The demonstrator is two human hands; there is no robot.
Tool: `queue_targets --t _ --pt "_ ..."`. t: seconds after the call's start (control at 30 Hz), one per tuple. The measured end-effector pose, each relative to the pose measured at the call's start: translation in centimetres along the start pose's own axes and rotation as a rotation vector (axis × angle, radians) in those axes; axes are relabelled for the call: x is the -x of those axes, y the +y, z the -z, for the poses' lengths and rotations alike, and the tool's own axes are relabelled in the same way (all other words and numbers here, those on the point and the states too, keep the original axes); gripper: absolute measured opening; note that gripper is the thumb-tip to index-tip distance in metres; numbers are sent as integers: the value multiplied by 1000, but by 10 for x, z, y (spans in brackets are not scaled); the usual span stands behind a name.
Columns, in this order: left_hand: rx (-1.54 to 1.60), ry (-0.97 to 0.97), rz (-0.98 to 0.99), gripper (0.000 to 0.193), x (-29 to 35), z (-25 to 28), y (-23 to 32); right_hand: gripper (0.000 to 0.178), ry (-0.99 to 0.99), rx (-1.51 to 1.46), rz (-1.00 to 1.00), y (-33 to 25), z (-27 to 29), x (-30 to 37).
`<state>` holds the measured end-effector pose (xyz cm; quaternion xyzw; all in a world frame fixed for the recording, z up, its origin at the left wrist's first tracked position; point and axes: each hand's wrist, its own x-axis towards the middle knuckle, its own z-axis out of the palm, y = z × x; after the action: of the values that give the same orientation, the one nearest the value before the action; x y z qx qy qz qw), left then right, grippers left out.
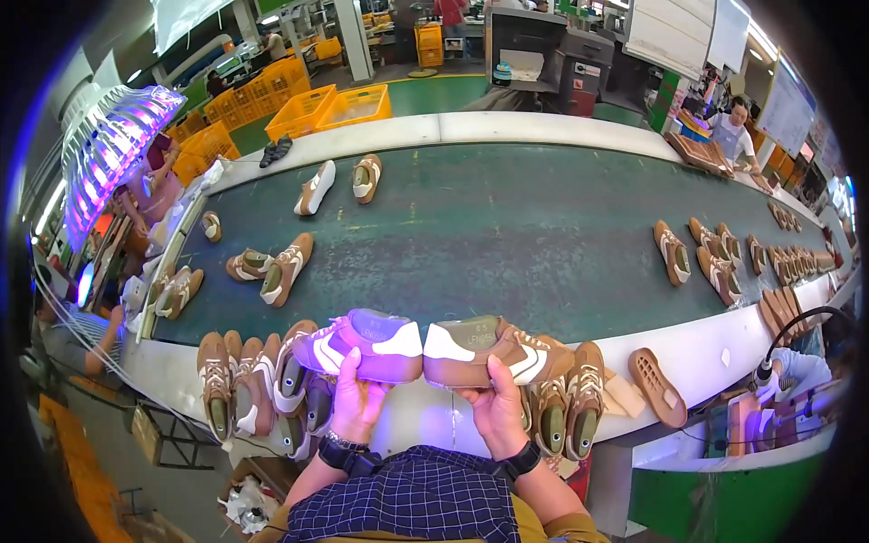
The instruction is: The recorder is inspecting and marking shoes on a factory conveyor belt.
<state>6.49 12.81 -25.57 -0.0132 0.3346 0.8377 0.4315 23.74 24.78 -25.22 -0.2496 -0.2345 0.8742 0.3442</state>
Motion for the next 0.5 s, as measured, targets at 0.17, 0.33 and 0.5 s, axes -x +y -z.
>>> queue_targets --t 0.17,0.33,0.5 --pt "21 9 8 49 2 3 -1 46 4 10 -11 1 0 2" --pt "109 -66 64 56 8 1 8 51 -2 -10 -91 -3 2 7" --pt "212 -158 125 58 13 -4 11 55 1 -5 -191 -2 12 11"
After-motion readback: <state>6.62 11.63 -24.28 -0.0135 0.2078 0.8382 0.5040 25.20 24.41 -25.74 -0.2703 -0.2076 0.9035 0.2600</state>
